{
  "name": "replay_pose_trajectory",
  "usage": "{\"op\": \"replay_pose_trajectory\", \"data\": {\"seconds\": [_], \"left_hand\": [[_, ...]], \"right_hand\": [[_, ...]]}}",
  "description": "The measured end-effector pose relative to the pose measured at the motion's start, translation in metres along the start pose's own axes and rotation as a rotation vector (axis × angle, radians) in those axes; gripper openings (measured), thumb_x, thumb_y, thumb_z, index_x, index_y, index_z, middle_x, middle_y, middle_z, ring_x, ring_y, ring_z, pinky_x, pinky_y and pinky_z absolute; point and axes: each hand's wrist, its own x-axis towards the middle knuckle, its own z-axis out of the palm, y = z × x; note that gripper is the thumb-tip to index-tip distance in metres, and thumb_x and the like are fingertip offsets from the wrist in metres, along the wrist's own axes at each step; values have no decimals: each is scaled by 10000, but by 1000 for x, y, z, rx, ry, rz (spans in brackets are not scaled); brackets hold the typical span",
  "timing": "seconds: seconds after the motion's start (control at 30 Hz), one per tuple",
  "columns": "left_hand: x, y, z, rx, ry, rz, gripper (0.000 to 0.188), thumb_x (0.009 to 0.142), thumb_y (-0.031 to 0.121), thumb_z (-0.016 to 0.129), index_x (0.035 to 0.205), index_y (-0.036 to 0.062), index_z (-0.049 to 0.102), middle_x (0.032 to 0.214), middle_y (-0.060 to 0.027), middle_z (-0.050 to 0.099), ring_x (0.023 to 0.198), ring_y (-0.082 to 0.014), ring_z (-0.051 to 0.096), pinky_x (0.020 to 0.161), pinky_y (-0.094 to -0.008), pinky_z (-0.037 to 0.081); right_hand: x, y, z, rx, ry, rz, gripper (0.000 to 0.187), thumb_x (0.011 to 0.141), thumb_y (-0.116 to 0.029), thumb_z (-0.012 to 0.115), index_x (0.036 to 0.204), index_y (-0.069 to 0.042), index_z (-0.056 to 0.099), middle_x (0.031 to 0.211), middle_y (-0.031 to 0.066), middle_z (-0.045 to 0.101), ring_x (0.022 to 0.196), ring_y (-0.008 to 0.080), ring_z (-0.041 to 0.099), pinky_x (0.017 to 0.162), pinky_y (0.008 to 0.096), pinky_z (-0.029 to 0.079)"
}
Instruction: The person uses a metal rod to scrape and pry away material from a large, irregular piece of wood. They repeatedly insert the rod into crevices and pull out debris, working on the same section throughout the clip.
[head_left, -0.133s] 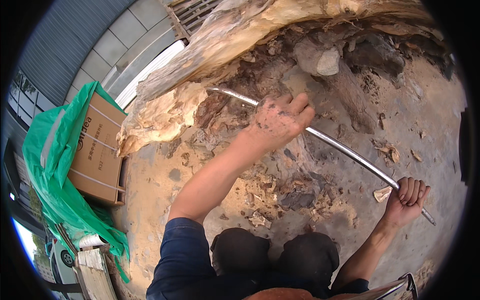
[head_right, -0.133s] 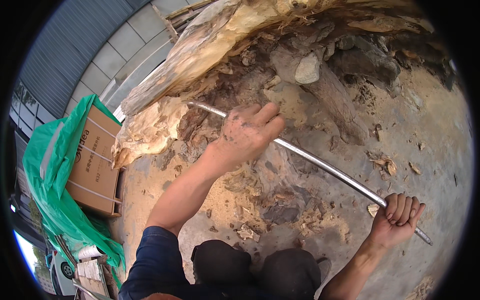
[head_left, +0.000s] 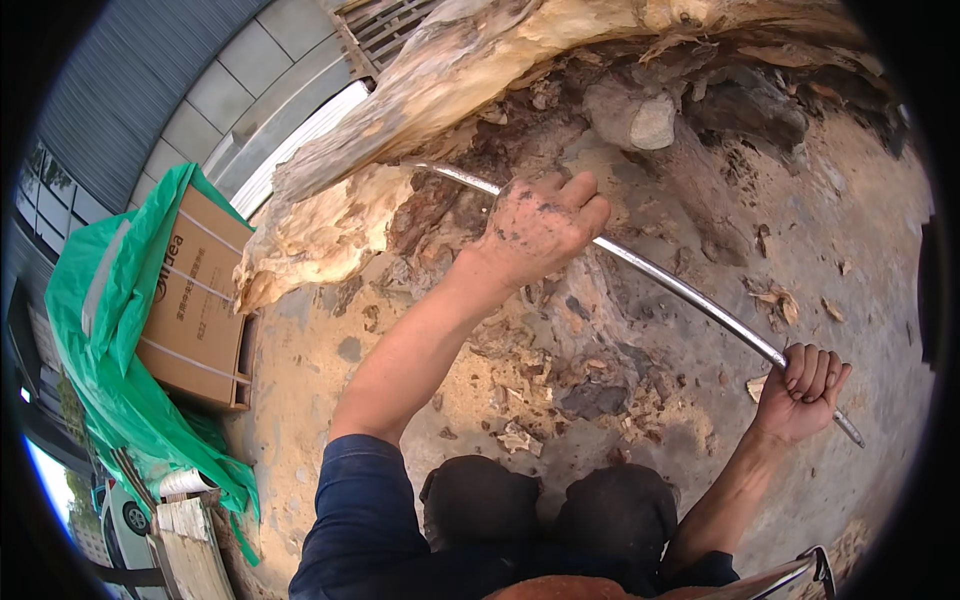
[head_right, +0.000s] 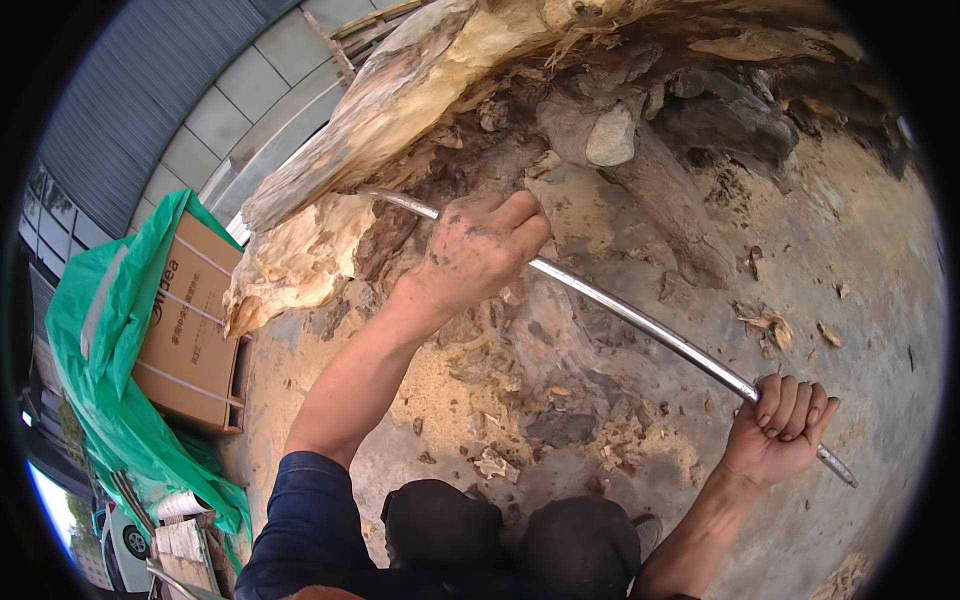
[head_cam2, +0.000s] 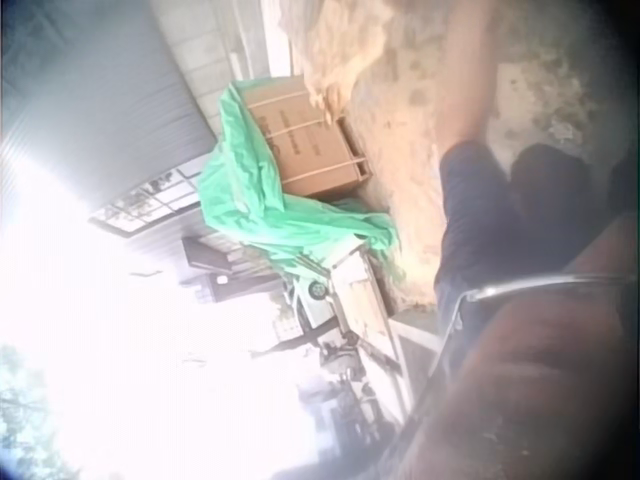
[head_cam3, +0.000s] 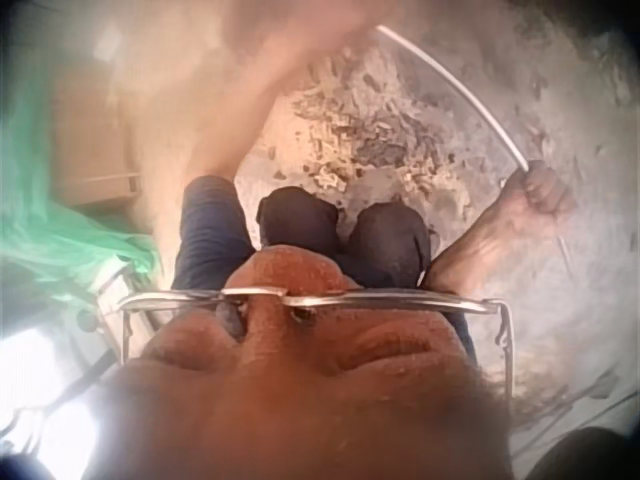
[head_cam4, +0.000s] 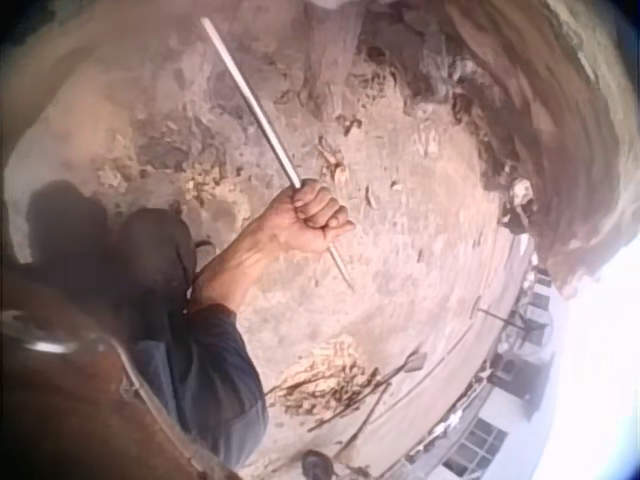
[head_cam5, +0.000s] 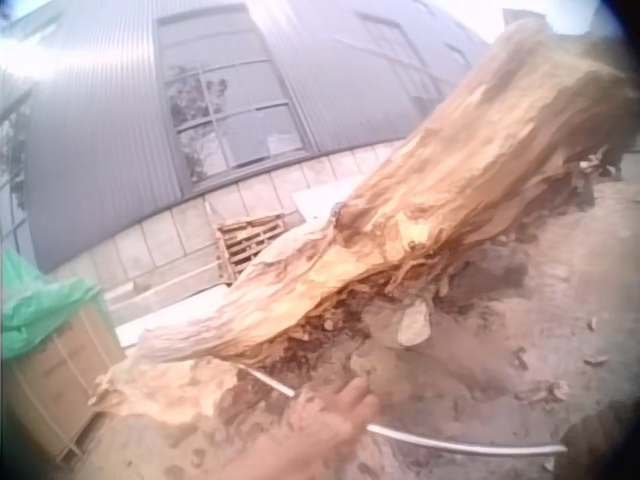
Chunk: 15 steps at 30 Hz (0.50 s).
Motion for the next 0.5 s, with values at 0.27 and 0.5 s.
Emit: {"op": "replay_pose_trajectory", "data": {"seconds": [0.27, 0.5], "left_hand": [[-8, 55, -3, 23, -43, -54, 232, 666, 61, 691, 885, 48, 616, 836, -67, 566, 663, -215, 625, 501, -373, 497], [41, 47, 29, -42, 286, -71, 238, 672, 20, 697, 886, 37, 595, 890, -77, 601, 665, -226, 637, 519, -365, 517]], "right_hand": [[-5, -44, 1, -45, -103, 67, 437, 1140, -318, 344, 756, -120, 410, 495, -26, 240, 460, 123, 184, 476, 303, 248], [1, -78, 77, -211, -404, -113, 420, 1132, -269, 351, 735, -138, 391, 490, -22, 271, 448, 119, 189, 478, 298, 228]]}}
